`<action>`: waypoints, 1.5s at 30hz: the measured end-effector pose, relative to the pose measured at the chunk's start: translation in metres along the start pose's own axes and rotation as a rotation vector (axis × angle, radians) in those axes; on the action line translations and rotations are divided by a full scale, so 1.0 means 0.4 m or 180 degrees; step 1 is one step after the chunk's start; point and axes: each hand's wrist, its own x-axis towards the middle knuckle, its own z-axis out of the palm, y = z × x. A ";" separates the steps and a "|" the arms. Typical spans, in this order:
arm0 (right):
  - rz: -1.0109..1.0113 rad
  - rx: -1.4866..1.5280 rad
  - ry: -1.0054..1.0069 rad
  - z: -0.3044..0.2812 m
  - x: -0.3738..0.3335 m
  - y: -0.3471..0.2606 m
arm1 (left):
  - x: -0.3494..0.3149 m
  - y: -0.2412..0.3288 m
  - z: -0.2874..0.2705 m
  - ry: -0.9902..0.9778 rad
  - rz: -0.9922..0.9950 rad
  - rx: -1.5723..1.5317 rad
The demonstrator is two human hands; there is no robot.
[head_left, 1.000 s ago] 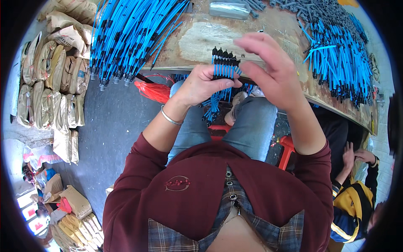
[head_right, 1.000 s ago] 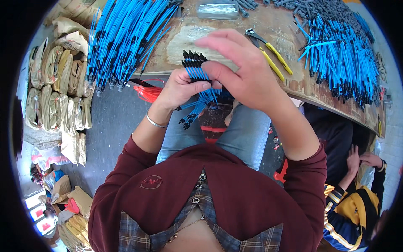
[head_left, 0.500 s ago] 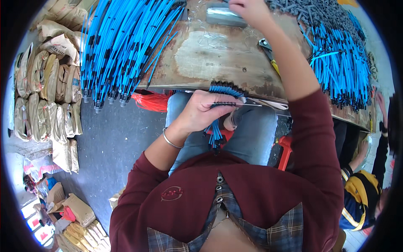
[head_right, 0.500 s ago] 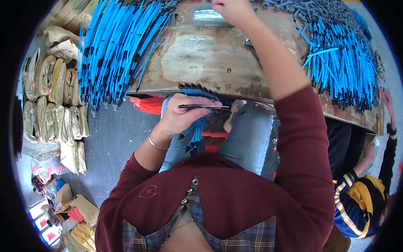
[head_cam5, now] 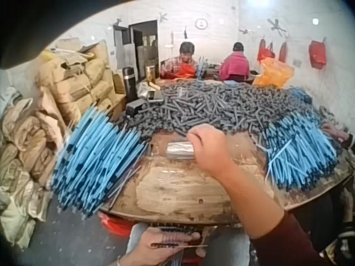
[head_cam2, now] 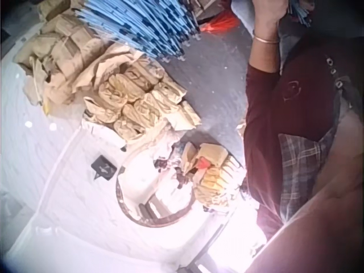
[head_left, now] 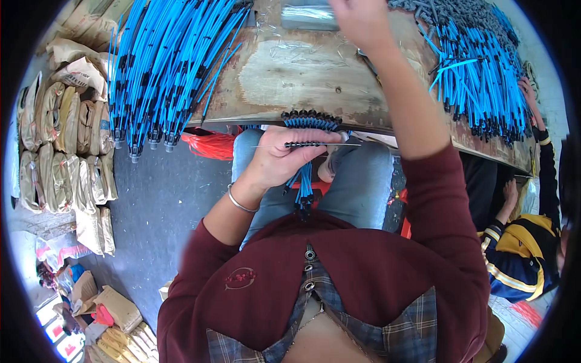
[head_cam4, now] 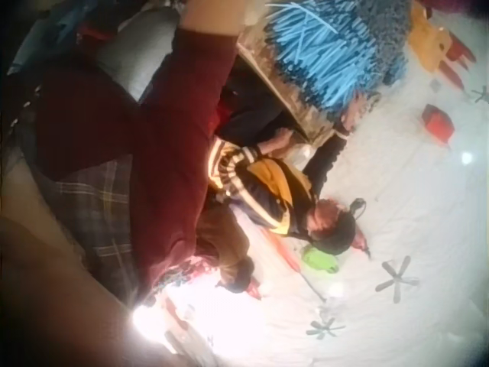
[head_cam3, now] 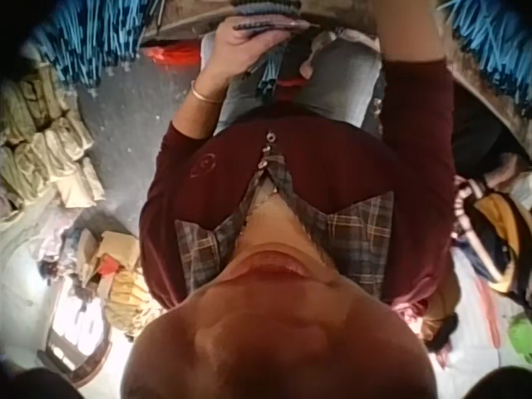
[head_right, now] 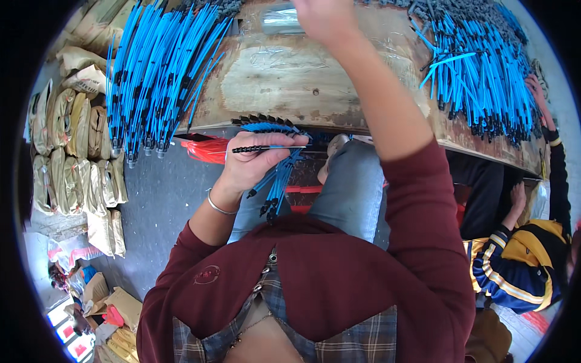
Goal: The person assembles and organizes small blue-coated wire pins and metal components at an industrial workbench. The person uses pliers to manipulate the wire pins and metal components, forming bundles.
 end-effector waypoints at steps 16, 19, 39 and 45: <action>0.0275 0.0334 -0.0440 -0.267 -0.308 -0.225 | -0.003 -0.016 0.051 0.0270 -0.0134 -0.0226; 0.0177 0.0207 -0.0374 -0.267 -0.300 -0.226 | -0.002 -0.024 0.046 0.0376 -0.0119 -0.0398; -0.0207 -0.0065 -0.0277 0.067 -0.036 0.152 | 0.012 0.005 0.009 0.0084 -0.0419 -0.0369; 0.0592 0.1177 -0.0646 -0.195 -0.204 -0.118 | 0.005 0.001 0.007 0.0171 -0.0321 -0.0243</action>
